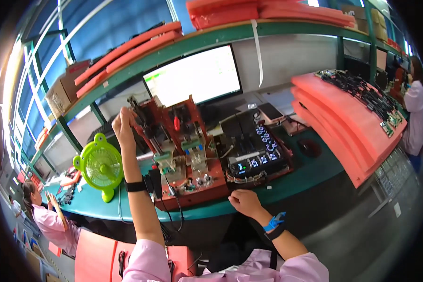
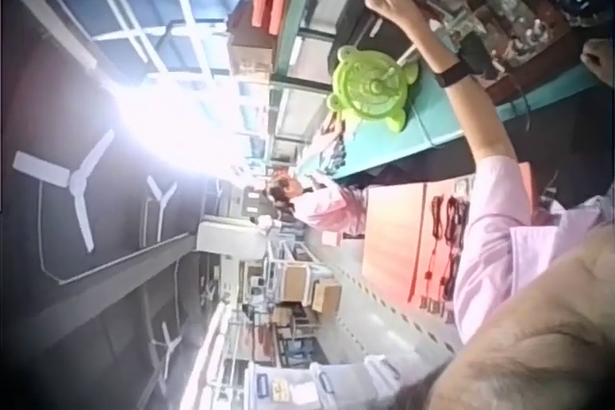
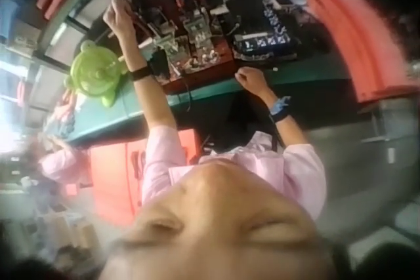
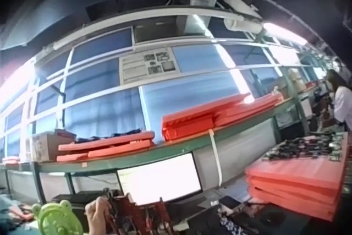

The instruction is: The person connects a cable to a circuit board and places the board into a testing fixture. They pull a lever on the fixture, press buttons on a control panel, and use a computer mouse before releasing the lever and moving the assembly to a stack of foam trays.

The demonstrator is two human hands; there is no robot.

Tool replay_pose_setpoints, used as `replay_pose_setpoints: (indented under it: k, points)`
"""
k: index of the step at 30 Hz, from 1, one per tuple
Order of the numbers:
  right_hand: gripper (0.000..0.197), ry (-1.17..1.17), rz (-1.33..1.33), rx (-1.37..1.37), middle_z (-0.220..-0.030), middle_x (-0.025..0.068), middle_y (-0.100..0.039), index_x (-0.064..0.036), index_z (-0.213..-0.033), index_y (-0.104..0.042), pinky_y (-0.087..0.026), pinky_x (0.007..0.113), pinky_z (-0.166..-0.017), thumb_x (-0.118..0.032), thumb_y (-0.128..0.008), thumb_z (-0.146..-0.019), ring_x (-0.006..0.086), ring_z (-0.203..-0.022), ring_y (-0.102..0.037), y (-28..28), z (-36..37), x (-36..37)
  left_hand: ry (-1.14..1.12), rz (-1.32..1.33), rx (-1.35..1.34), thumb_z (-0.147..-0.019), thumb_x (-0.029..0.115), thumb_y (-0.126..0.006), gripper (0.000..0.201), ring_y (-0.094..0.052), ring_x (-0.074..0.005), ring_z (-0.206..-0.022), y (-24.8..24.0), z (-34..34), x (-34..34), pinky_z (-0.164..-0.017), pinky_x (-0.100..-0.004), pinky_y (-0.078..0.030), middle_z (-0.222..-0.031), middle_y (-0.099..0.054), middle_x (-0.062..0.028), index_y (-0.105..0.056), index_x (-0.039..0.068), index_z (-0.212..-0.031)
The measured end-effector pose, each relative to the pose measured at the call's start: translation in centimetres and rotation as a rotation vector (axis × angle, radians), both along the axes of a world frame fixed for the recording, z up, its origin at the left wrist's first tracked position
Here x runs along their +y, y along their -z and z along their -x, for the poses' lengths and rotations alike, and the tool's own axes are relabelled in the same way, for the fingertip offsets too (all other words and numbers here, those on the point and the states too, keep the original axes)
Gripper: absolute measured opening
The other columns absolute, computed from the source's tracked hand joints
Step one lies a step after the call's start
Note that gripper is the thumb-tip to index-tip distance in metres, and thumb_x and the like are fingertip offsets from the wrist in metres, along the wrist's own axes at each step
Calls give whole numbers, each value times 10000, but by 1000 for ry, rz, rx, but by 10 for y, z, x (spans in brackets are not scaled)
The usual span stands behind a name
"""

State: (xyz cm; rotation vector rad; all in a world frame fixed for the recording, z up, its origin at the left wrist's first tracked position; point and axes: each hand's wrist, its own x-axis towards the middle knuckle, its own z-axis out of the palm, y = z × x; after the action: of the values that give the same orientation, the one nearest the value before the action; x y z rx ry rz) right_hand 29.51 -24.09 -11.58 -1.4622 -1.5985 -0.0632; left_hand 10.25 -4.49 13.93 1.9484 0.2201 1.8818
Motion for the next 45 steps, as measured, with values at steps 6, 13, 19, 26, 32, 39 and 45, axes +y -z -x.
replay_pose_setpoints:
  k: [6,13,19,26,32,39,45]
  points:
    - [180,-1,61,33,-610,85,-515,-64,-612,-505,-405,365,-517,-201,-546,-722,281,-592,-519,3,5,-6,-15,43,50,-888,235,-407,428,-361,-118,-538,1,4,-7,-622,-262,-362,-497,-354,-11,-369,38,-510]
    - [205,-22,148,-69,-637,100,-529,-70,-598,-518,-420,391,-550,-232,-516,-725,291,-622,-531,-4,-12,-11,49,27,57,-879,247,-420,387,-385,-105,-537,-1,-5,-1,-600,-246,-356,-522,-430,-27,-442,24,-564]
    - [97,275,-127,-101,-655,144,-531,-6,-630,-529,-419,350,-522,-83,-546,-686,301,-614,-534,-76,-74,-21,79,-49,-10,-871,224,-446,370,-402,-93,-567,-3,2,15,-590,-245,-357,-525,-378,-8,-428,24,-560]
    - [91,423,-45,-306,-711,129,-579,-53,-718,-580,-434,389,-629,-103,-508,-695,306,-710,-549,-83,-176,34,142,-15,-70,-870,206,-454,400,-388,-102,-567,0,-6,10,-616,-249,-364,-521,-363,-6,-382,42,-512]
    - [124,271,259,-372,-750,115,-607,-51,-765,-611,-440,347,-643,-93,-537,-675,267,-711,-575,-84,-187,66,105,-19,-14,-875,211,-438,400,-368,-119,-566,4,-1,7,-636,-267,-349,-539,-351,-16,-356,55,-516]
    - [128,141,389,-229,-715,97,-611,-49,-768,-624,-436,301,-618,-86,-583,-653,205,-678,-582,-85,-204,77,137,-67,-88,-872,194,-449,402,-326,-95,-514,1,-7,3,-581,-245,-352,-508,-348,-3,-368,42,-509]
    - [143,102,523,-149,-667,82,-592,-21,-761,-615,-434,300,-562,-126,-618,-664,179,-591,-561,-95,-233,91,84,-63,-88,-870,190,-449,401,-326,-97,-517,1,-10,4,-571,-245,-344,-510,-346,-4,-362,42,-508]
